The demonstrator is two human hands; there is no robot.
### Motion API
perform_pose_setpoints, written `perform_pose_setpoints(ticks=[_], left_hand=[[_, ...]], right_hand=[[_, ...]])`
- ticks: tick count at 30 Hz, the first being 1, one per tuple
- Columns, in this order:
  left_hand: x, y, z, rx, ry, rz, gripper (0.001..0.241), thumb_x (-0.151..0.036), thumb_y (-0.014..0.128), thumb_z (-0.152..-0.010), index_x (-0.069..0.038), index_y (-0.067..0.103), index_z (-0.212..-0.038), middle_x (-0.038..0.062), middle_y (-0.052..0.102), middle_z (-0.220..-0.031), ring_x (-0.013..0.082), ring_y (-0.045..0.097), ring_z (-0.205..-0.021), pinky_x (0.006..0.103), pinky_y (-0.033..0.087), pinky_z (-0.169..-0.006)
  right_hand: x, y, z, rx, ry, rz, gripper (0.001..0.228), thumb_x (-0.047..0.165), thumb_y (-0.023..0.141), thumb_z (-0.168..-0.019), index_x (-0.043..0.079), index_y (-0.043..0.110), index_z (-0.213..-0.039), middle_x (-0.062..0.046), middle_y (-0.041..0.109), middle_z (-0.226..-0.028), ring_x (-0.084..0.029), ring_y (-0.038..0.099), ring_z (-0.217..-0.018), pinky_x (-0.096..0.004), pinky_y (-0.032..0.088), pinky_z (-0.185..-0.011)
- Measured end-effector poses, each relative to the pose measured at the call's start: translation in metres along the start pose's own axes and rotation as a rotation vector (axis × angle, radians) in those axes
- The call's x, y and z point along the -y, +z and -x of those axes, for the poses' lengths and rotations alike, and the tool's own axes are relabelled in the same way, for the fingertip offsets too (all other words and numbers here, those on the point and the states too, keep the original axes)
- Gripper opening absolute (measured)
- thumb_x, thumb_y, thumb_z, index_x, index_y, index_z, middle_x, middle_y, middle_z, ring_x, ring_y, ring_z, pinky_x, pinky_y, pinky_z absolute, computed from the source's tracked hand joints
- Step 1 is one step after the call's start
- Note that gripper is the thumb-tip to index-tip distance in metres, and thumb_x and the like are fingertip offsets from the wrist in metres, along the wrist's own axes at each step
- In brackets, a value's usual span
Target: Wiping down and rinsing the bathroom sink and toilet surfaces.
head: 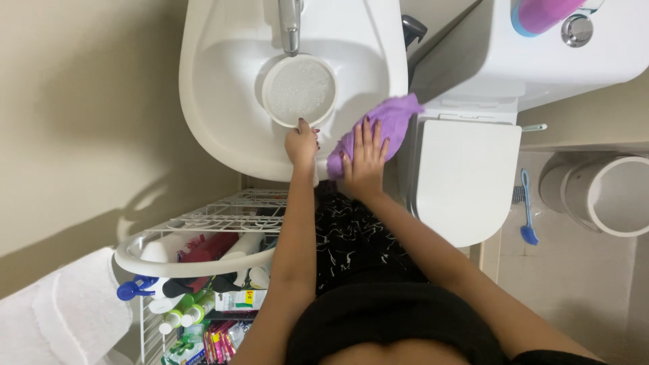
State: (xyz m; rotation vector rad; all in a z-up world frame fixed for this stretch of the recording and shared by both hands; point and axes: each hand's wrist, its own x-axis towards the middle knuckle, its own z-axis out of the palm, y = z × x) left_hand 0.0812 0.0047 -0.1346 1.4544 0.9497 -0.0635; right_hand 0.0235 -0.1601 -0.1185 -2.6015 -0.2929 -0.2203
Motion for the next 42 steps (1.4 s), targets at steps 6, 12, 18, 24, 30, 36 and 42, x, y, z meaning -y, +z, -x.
perform_pose_setpoints(ticks=[6, 12, 18, 24, 30, 36, 42], left_hand=[[-0.018, -0.019, 0.035, -0.044, 0.024, 0.024, 0.054, -0.038, 0.048, -0.102, 0.005, 0.069, -0.077, 0.009, 0.066, -0.065, 0.0159, 0.058, -0.047, 0.0317, 0.05, -0.047], [-0.034, -0.051, 0.075, -0.012, 0.044, 0.074, 0.057, -0.04, 0.047, -0.105, 0.007, 0.067, -0.082, 0.006, 0.061, -0.064, 0.0134, 0.053, -0.049, 0.0304, 0.046, -0.047], [-0.051, -0.091, 0.112, 0.077, 0.146, 0.179, 0.051, -0.037, 0.048, -0.107, 0.007, 0.067, -0.09, 0.002, 0.056, -0.066, 0.0097, 0.05, -0.052, 0.0276, 0.044, -0.049], [-0.065, -0.134, 0.14, 0.112, 0.157, 0.261, 0.045, -0.036, 0.05, -0.108, 0.004, 0.065, -0.092, 0.002, 0.058, -0.07, 0.0086, 0.051, -0.056, 0.0252, 0.043, -0.051], [-0.083, -0.17, 0.152, 0.095, 0.23, 0.264, 0.045, -0.038, 0.051, -0.108, 0.003, 0.061, -0.091, 0.002, 0.06, -0.072, 0.0091, 0.054, -0.058, 0.0251, 0.045, -0.054], [-0.107, -0.205, 0.158, 0.083, 0.263, 0.311, 0.045, -0.039, 0.052, -0.108, 0.003, 0.064, -0.097, 0.002, 0.058, -0.074, 0.0087, 0.052, -0.061, 0.0243, 0.045, -0.057], [-0.111, -0.23, 0.159, 0.042, 0.277, 0.341, 0.044, -0.037, 0.051, -0.109, 0.003, 0.062, -0.094, 0.002, 0.057, -0.074, 0.0098, 0.051, -0.062, 0.0248, 0.044, -0.058]], right_hand=[[-0.052, -0.022, -0.087, 0.019, -0.109, 0.184, 0.076, 0.033, 0.054, -0.097, 0.002, 0.032, -0.163, -0.014, 0.018, -0.173, -0.039, 0.007, -0.161, -0.063, 0.006, -0.129], [-0.061, -0.037, -0.108, 0.18, -0.238, 0.223, 0.075, 0.028, 0.054, -0.095, -0.009, 0.039, -0.158, -0.018, 0.013, -0.174, -0.042, 0.002, -0.159, -0.063, 0.008, -0.125], [-0.022, -0.026, -0.049, 0.253, -0.291, 0.298, 0.048, 0.029, 0.047, -0.102, -0.008, 0.064, -0.129, -0.025, 0.052, -0.143, -0.039, 0.024, -0.153, -0.063, 0.01, -0.125], [0.047, 0.042, 0.006, 0.26, -0.401, 0.154, 0.045, 0.035, 0.046, -0.111, -0.003, 0.065, -0.124, -0.023, 0.065, -0.125, -0.036, 0.057, -0.124, -0.058, 0.029, -0.119], [0.086, 0.035, -0.013, 0.395, -0.721, 0.074, 0.053, 0.032, 0.049, -0.106, -0.003, 0.049, -0.146, -0.02, 0.05, -0.151, -0.031, 0.042, -0.144, -0.05, 0.028, -0.122], [0.004, -0.028, -0.028, 0.306, -1.191, 0.391, 0.07, 0.011, 0.053, -0.104, 0.031, 0.024, -0.164, 0.008, 0.023, -0.173, -0.019, 0.017, -0.161, -0.042, 0.015, -0.135], [-0.011, -0.032, -0.049, 0.69, -1.3, 0.465, 0.076, 0.021, 0.054, -0.095, 0.025, 0.018, -0.162, 0.0, 0.015, -0.17, -0.027, 0.009, -0.157, -0.05, 0.013, -0.127]])
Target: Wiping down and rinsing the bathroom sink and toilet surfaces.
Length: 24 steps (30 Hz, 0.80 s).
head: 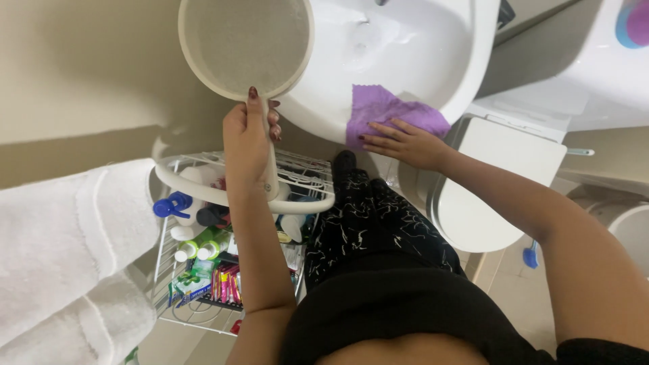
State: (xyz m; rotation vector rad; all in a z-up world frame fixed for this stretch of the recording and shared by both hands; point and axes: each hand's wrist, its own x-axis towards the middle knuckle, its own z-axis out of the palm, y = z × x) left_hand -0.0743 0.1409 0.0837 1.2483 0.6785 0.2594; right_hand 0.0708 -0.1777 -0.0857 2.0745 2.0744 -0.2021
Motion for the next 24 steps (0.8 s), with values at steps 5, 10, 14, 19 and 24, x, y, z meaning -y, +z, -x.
perform_pose_setpoints(ticks=[5, 10, 14, 19, 24], left_hand=[[-0.004, -0.016, 0.003, -0.047, -0.017, -0.008, 0.043, -0.037, 0.05, -0.109, -0.001, 0.056, -0.088, 0.004, 0.059, -0.075, 0.0101, 0.052, -0.063, 0.0253, 0.045, -0.058], [-0.013, -0.025, 0.003, -0.04, -0.018, 0.046, 0.042, -0.037, 0.05, -0.109, -0.001, 0.055, -0.089, 0.004, 0.059, -0.076, 0.0101, 0.051, -0.062, 0.0257, 0.044, -0.058], [-0.02, -0.035, -0.002, -0.021, 0.014, 0.064, 0.041, -0.037, 0.05, -0.109, -0.001, 0.056, -0.092, 0.004, 0.059, -0.078, 0.0099, 0.051, -0.063, 0.0256, 0.045, -0.059], [-0.034, -0.058, -0.008, 0.0, 0.026, 0.053, 0.04, -0.037, 0.049, -0.11, 0.0, 0.058, -0.096, 0.003, 0.059, -0.08, 0.0096, 0.051, -0.066, 0.0247, 0.045, -0.061], [-0.061, -0.08, -0.016, 0.016, 0.007, 0.02, 0.04, -0.036, 0.049, -0.11, 0.001, 0.061, -0.101, 0.002, 0.058, -0.08, 0.009, 0.05, -0.069, 0.0237, 0.043, -0.063]], right_hand=[[0.018, -0.022, -0.093, -0.131, -0.079, 0.18, 0.072, 0.019, 0.05, -0.1, 0.018, 0.019, -0.165, -0.004, 0.016, -0.172, -0.028, 0.01, -0.157, -0.049, 0.013, -0.128], [0.03, -0.044, -0.178, -0.179, -0.014, 0.102, 0.073, 0.02, 0.053, -0.093, 0.006, 0.031, -0.162, -0.012, 0.024, -0.17, -0.035, 0.016, -0.156, -0.052, 0.018, -0.124], [0.025, -0.036, -0.232, -0.332, 0.078, -0.003, 0.066, 0.023, 0.053, -0.096, 0.0, 0.042, -0.156, -0.013, 0.03, -0.169, -0.035, 0.021, -0.156, -0.055, 0.022, -0.126], [0.032, -0.039, -0.224, -0.311, 0.164, 0.01, 0.061, 0.024, 0.053, -0.095, 0.003, 0.051, -0.152, -0.013, 0.03, -0.167, -0.032, 0.019, -0.157, -0.052, 0.021, -0.126], [0.031, -0.046, -0.178, -0.123, 0.014, 0.115, 0.058, 0.022, 0.052, -0.089, 0.006, 0.054, -0.145, -0.012, 0.03, -0.166, -0.033, 0.019, -0.155, -0.053, 0.019, -0.124]])
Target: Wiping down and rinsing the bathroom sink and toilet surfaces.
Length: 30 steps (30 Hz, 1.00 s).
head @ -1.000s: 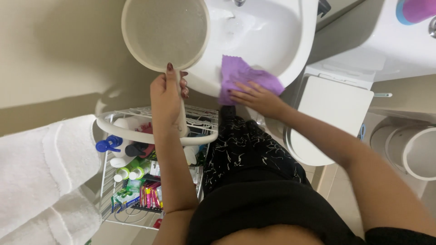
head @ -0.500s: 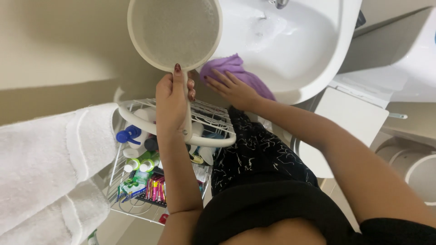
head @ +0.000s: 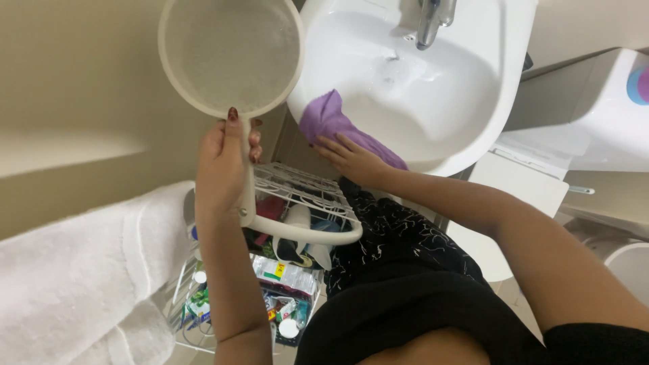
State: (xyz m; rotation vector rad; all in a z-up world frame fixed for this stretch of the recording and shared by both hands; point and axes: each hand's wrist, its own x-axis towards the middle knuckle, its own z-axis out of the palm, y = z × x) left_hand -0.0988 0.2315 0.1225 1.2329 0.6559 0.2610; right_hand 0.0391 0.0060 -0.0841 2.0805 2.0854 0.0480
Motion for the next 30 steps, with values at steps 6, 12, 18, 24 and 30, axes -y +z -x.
perform_pose_setpoints(ticks=[6, 12, 18, 24, 30], left_hand=[[-0.007, -0.024, -0.013, 0.01, -0.003, -0.077, 0.041, -0.038, 0.048, -0.11, 0.0, 0.059, -0.097, 0.002, 0.059, -0.079, 0.0088, 0.05, -0.068, 0.0239, 0.044, -0.063], [-0.007, -0.03, -0.022, 0.031, -0.045, -0.092, 0.041, -0.038, 0.048, -0.109, 0.0, 0.058, -0.096, 0.002, 0.058, -0.078, 0.0091, 0.051, -0.066, 0.0246, 0.045, -0.063], [-0.001, -0.035, -0.024, 0.051, -0.144, -0.049, 0.042, -0.039, 0.047, -0.108, 0.0, 0.06, -0.099, 0.001, 0.056, -0.078, 0.009, 0.048, -0.067, 0.025, 0.043, -0.064], [-0.006, -0.038, -0.024, -0.013, -0.209, -0.058, 0.042, -0.038, 0.047, -0.107, 0.0, 0.06, -0.096, 0.001, 0.056, -0.076, 0.01, 0.048, -0.066, 0.0255, 0.042, -0.064], [-0.009, -0.039, -0.027, -0.027, -0.165, -0.039, 0.041, -0.036, 0.045, -0.109, 0.0, 0.06, -0.096, 0.002, 0.054, -0.076, 0.0099, 0.046, -0.065, 0.0258, 0.042, -0.064]], right_hand=[[-0.017, -0.001, -0.036, -0.096, -0.106, -0.128, 0.056, 0.024, 0.056, -0.091, 0.004, 0.059, -0.143, -0.012, 0.032, -0.165, -0.03, 0.018, -0.157, -0.052, 0.018, -0.126], [-0.058, -0.027, -0.128, 0.055, 0.082, -0.15, 0.053, 0.035, 0.06, -0.094, 0.001, 0.058, -0.135, -0.016, 0.032, -0.163, -0.035, 0.023, -0.152, -0.055, 0.021, -0.122], [-0.171, 0.033, -0.186, -0.334, 0.519, -0.721, 0.079, 0.052, 0.072, -0.085, 0.003, 0.055, -0.145, -0.027, 0.043, -0.149, -0.046, 0.027, -0.141, -0.051, 0.024, -0.116], [-0.184, 0.064, -0.223, -0.063, 0.663, -0.165, 0.056, 0.052, 0.058, -0.107, 0.01, 0.058, -0.146, -0.016, 0.044, -0.162, -0.036, 0.017, -0.162, -0.057, 0.008, -0.134], [-0.047, 0.003, -0.174, -0.341, 0.692, -0.555, 0.088, 0.047, 0.072, -0.08, 0.004, 0.044, -0.15, -0.026, 0.021, -0.162, -0.048, 0.006, -0.149, -0.07, 0.003, -0.116]])
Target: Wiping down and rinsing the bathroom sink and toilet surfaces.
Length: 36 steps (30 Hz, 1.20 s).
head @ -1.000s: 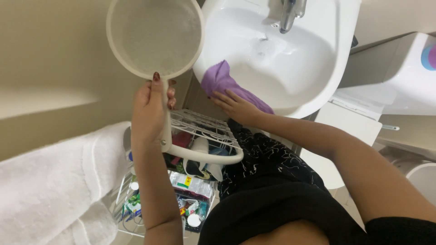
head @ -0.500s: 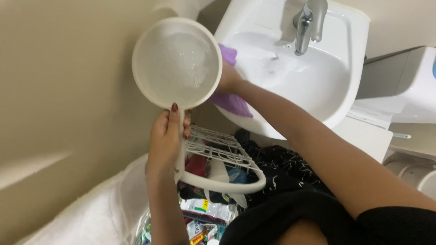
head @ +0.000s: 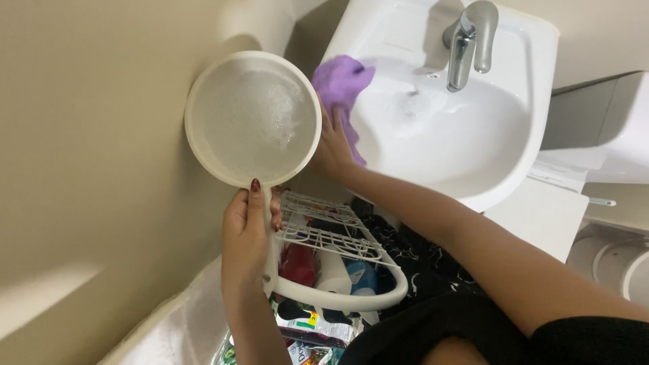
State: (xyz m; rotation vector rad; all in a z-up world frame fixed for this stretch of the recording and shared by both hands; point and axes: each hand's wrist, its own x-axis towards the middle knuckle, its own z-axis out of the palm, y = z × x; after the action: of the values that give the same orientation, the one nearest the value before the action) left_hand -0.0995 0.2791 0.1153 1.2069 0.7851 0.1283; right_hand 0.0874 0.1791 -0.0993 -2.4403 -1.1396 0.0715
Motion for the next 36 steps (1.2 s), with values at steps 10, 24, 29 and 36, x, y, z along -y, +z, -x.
perform_pose_setpoints(ticks=[10, 24, 29, 36], left_hand=[[-0.001, 0.003, -0.005, -0.009, -0.022, -0.035, 0.041, -0.037, 0.046, -0.108, -0.001, 0.058, -0.092, 0.001, 0.054, -0.075, 0.0099, 0.047, -0.066, 0.0261, 0.043, -0.064], [-0.009, 0.015, -0.003, -0.01, -0.073, -0.028, 0.041, -0.037, 0.048, -0.107, 0.0, 0.061, -0.094, 0.001, 0.053, -0.074, 0.0099, 0.044, -0.065, 0.0265, 0.04, -0.062], [-0.005, 0.012, 0.003, 0.008, -0.093, -0.02, 0.042, -0.037, 0.047, -0.107, 0.001, 0.062, -0.097, 0.001, 0.053, -0.074, 0.0101, 0.044, -0.065, 0.0265, 0.04, -0.063], [-0.005, 0.014, 0.001, -0.047, -0.113, -0.079, 0.044, -0.038, 0.047, -0.108, 0.002, 0.06, -0.097, 0.002, 0.053, -0.073, 0.0113, 0.045, -0.065, 0.027, 0.042, -0.063]], right_hand=[[-0.029, -0.033, -0.017, 0.333, -0.172, 0.073, 0.072, 0.046, 0.062, -0.095, 0.005, 0.043, -0.15, -0.024, 0.029, -0.161, -0.039, 0.013, -0.154, -0.062, 0.004, -0.125], [-0.139, -0.071, -0.12, 0.093, 0.197, 0.194, 0.073, 0.052, 0.031, -0.106, 0.009, 0.021, -0.165, -0.015, 0.017, -0.171, -0.033, 0.007, -0.16, -0.05, 0.002, -0.13], [-0.167, -0.074, -0.086, -0.054, 0.689, 0.287, 0.083, 0.054, 0.018, -0.108, -0.007, 0.001, -0.161, -0.025, 0.001, -0.172, -0.038, 0.0, -0.159, -0.046, 0.002, -0.129], [-0.132, -0.026, -0.116, 0.056, 0.702, 0.342, 0.068, 0.042, 0.017, -0.113, -0.009, 0.007, -0.157, -0.029, 0.005, -0.168, -0.043, 0.002, -0.157, -0.048, 0.0, -0.128]])
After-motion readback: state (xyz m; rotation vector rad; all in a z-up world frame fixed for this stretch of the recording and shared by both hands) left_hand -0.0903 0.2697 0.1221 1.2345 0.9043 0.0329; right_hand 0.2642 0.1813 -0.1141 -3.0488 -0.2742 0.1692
